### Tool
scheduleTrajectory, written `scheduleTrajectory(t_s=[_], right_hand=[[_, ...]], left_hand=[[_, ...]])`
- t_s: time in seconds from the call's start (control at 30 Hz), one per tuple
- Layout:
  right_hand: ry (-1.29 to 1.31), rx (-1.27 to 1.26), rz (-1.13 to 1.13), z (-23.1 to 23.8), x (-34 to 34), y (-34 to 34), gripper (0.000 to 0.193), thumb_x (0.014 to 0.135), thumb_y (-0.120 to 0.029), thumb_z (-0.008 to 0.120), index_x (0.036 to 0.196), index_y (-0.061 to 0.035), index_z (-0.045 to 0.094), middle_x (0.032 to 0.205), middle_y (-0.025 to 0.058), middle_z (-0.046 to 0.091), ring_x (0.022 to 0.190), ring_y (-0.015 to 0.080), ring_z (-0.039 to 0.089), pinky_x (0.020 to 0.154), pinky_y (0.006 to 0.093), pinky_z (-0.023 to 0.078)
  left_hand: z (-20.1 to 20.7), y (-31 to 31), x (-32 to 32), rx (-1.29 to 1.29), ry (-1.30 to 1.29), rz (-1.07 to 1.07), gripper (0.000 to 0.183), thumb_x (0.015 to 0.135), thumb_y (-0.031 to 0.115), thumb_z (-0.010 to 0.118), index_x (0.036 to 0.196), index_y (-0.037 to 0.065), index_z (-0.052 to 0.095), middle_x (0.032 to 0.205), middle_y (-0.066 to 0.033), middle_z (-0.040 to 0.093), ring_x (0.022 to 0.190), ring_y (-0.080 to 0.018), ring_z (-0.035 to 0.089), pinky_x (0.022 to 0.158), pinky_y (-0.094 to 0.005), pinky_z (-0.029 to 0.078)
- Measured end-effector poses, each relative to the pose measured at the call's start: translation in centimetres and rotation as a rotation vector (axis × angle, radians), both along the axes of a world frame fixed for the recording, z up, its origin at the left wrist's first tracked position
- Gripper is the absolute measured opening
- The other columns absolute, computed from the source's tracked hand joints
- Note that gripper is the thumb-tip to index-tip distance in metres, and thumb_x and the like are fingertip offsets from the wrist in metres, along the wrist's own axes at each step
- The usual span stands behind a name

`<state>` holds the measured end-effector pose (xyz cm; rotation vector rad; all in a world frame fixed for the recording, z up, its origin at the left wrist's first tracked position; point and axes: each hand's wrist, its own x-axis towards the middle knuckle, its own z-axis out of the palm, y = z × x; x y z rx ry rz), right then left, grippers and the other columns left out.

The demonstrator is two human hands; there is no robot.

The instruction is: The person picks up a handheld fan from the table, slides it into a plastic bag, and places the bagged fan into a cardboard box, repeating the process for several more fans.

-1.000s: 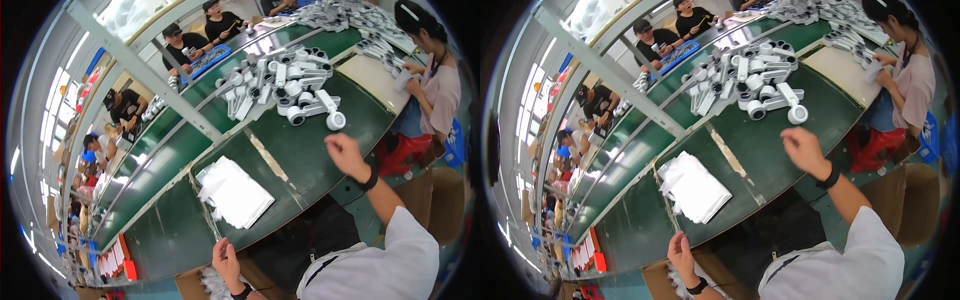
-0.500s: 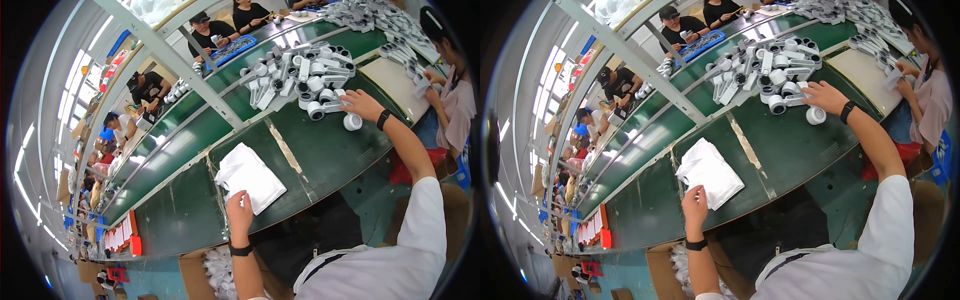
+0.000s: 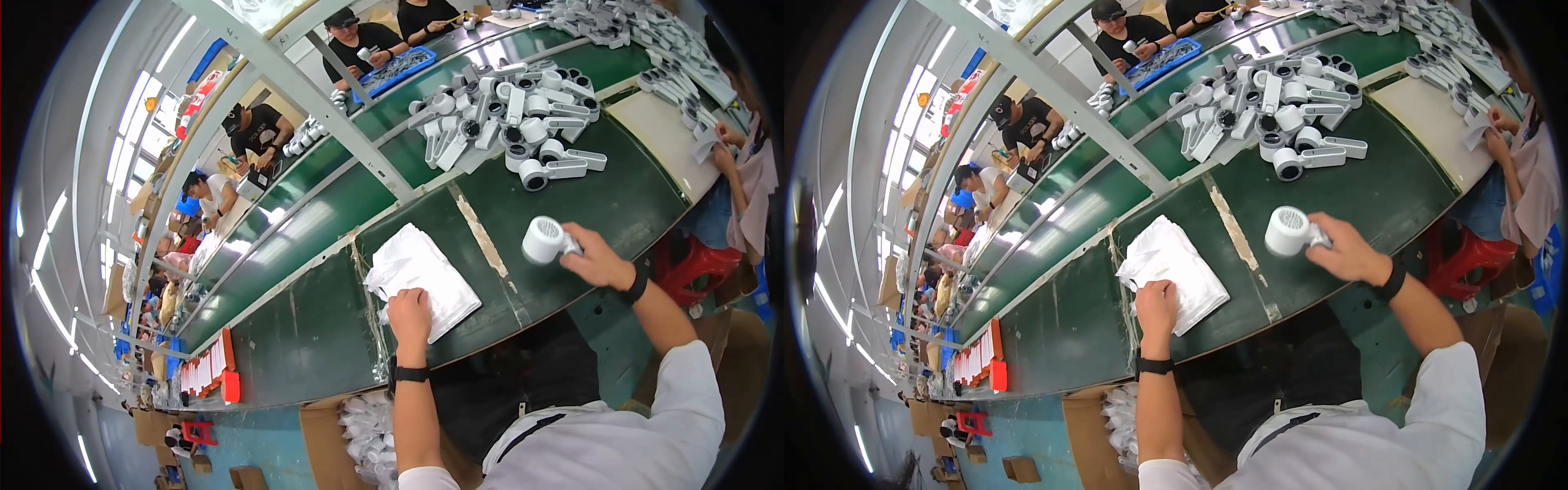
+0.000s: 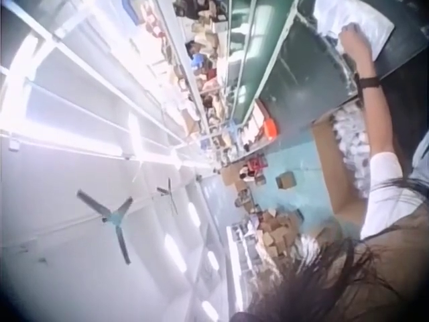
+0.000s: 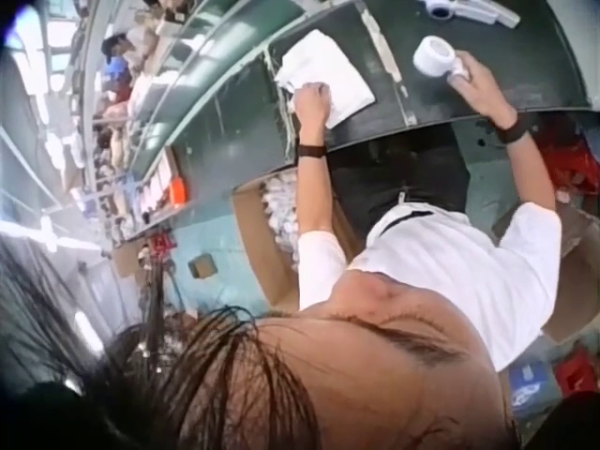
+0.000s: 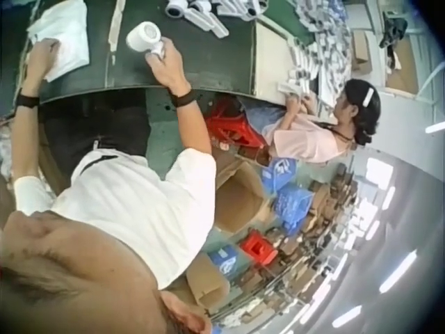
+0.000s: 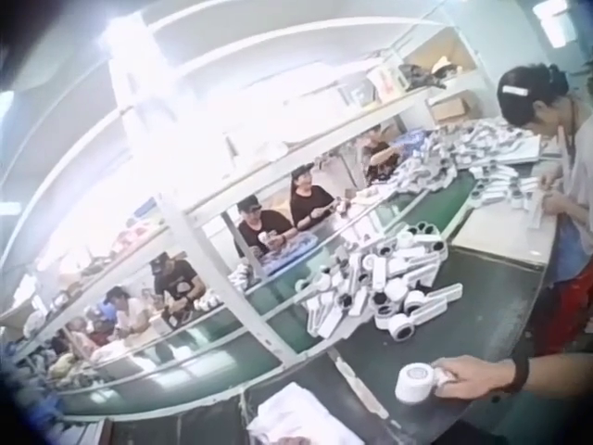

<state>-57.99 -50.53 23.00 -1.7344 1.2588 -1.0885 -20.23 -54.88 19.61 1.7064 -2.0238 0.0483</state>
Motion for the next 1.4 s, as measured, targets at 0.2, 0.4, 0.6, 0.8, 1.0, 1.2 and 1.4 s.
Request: scheduleTrajectory(t_s=[0.2, 0.4, 0.6, 0.8, 1.0, 1.2, 1.4], right_hand=[[-0.449, 0.328, 0.103, -3.1, 3.9, 2.8, 0.038, 0.081, -0.012, 0.063, 0.116, -0.0015, 0.053, 0.087, 0.003, 0.059, 0.074, 0.0125, 0.057, 0.066, 0.0276, 0.047], [-0.701, 0.65, 0.206, -1.1, 8.2, 4.5, 0.042, 0.075, -0.005, 0.075, 0.112, -0.0015, 0.055, 0.078, -0.0002, 0.057, 0.062, 0.007, 0.054, 0.053, 0.0227, 0.043], [-0.691, 0.573, 0.165, -1.7, 12.4, 4.4, 0.051, 0.074, -0.005, 0.077, 0.119, -0.0023, 0.053, 0.094, 0.0026, 0.061, 0.074, 0.0091, 0.059, 0.063, 0.0246, 0.049], [-0.556, 0.363, 0.036, -1.9, 14.9, 3.9, 0.053, 0.077, -0.01, 0.076, 0.123, -0.0016, 0.052, 0.103, 0.0007, 0.058, 0.089, 0.007, 0.055, 0.075, 0.0251, 0.047], [-0.614, 0.393, -0.009, -2.8, 14.5, 4.5, 0.052, 0.077, -0.009, 0.073, 0.124, -0.0014, 0.052, 0.105, 0.0004, 0.059, 0.092, 0.0083, 0.054, 0.079, 0.0254, 0.045], [-0.597, 0.379, 0.002, -2.6, 14.7, 4.6, 0.051, 0.077, -0.009, 0.073, 0.124, -0.0016, 0.052, 0.102, 0.0006, 0.059, 0.088, 0.0075, 0.054, 0.075, 0.0249, 0.046], [-0.61, 0.425, 0.026, -2.1, 15.2, 4.5, 0.05, 0.077, -0.01, 0.073, 0.121, -0.0011, 0.053, 0.094, -0.0006, 0.058, 0.078, 0.0054, 0.053, 0.065, 0.0225, 0.045]], left_hand=[[1.2, 1.5, -0.7, -0.051, 0.225, -0.021, 0.01, 0.085, 0.011, 0.064, 0.089, 0.002, 0.068, 0.088, -0.0124, 0.066, 0.08, -0.0307, 0.059, 0.072, -0.0386, 0.048], [1.8, 5.5, -2.2, 0.186, 0.739, 0.042, 0.017, 0.092, 0.012, 0.061, 0.099, -0.002, 0.066, 0.082, -0.0075, 0.067, 0.069, -0.0123, 0.06, 0.064, -0.0248, 0.048], [1.1, 7.5, -4.2, 0.286, 1.195, 0.016, 0.019, 0.091, 0.013, 0.063, 0.1, -0.003, 0.065, 0.083, -0.0048, 0.066, 0.072, -0.0095, 0.059, 0.066, -0.024, 0.048], [1.3, 7.7, -5.4, -0.065, 0.69, 0.261, 0.034, 0.078, 0.015, 0.076, 0.105, 0.0, 0.061, 0.09, -0.0091, 0.056, 0.074, -0.017, 0.051, 0.066, -0.0287, 0.043], [1.3, 6.1, -3.3, -0.244, 0.073, 0.083, 0.039, 0.074, 0.017, 0.077, 0.108, 0.003, 0.063, 0.104, -0.0151, 0.059, 0.093, -0.033, 0.056, 0.081, -0.0384, 0.046], [1.6, 6.6, -3.9, 0.0, 0.671, 0.185, 0.015, 0.085, 0.01, 0.067, 0.093, -0.002, 0.067, 0.079, -0.0074, 0.067, 0.065, -0.0159, 0.057, 0.064, -0.0287, 0.047], [2.0, 9.4, -4.9, 0.121, 1.087, 0.104, 0.013, 0.085, 0.004, 0.067, 0.095, -0.003, 0.067, 0.083, 0.001, 0.064, 0.073, -0.0058, 0.055, 0.064, -0.0219, 0.045]])
